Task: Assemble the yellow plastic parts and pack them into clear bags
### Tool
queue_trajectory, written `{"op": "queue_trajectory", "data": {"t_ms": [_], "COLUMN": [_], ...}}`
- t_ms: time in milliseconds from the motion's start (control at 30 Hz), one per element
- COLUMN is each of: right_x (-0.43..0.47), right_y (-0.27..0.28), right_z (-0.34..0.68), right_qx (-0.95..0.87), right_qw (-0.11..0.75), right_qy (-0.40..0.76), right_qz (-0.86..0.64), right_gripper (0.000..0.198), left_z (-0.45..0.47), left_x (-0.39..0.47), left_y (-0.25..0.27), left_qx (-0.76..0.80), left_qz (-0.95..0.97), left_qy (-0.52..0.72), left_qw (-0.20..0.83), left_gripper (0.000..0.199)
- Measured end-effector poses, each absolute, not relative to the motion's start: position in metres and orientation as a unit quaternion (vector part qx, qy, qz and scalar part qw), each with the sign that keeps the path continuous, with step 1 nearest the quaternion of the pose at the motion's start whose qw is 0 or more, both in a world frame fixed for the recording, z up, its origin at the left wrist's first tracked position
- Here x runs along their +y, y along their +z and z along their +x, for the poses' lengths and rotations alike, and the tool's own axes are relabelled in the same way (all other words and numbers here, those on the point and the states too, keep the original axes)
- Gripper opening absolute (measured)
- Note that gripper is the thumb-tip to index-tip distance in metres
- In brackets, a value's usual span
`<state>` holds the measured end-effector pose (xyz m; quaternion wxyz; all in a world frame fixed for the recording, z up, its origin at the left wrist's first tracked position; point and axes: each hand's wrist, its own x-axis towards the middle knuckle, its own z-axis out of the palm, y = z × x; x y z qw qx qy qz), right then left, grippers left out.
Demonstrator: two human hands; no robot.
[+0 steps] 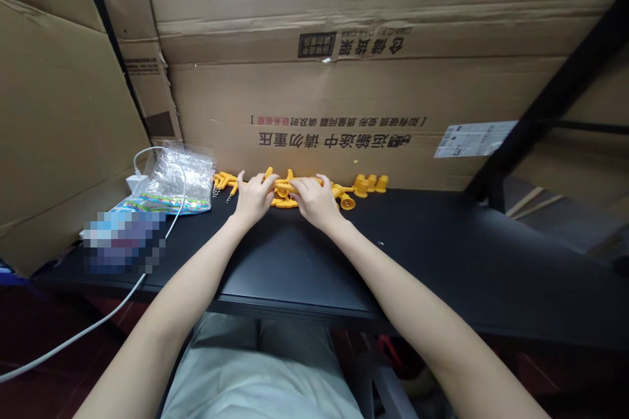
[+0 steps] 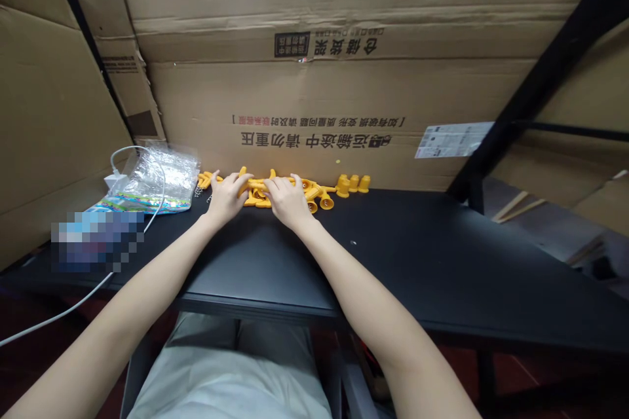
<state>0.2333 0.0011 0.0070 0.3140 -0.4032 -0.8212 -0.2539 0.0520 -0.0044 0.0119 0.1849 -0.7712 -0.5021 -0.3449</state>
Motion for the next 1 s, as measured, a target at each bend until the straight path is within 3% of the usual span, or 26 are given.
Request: {"op": "queue_trajectory", "data": {"t_ms": [333, 567, 1000], "right_x": [0.002, 0.001, 0.000], "right_y": [0.006, 0.008, 0.011], "right_z": [0.235, 0.237, 0.237], "right_qx": [-0.853, -0.843, -0.825], "right_qw": [0.290, 0.317, 0.294], "right_qy": [-0.200, -0.206, -0.274], "right_qz": [-0.385, -0.382, -0.398], "right_gripper": [0.031, 0.026, 0.016], "left_z": [0.043, 0.039, 0.046], "left_x": [-0.001, 0.003, -0.001], "left_y": [0.013, 0.011, 0.014], "left_qx": [-0.484, -0.466, -0.510], "left_qz": [-0.781, -0.785, -0.772], "left_qy": [-0.344, -0.373, -0.359], "left_qw": [0.195, 0.165, 0.120], "left_gripper": [0.044, 0.054, 0.058]}}
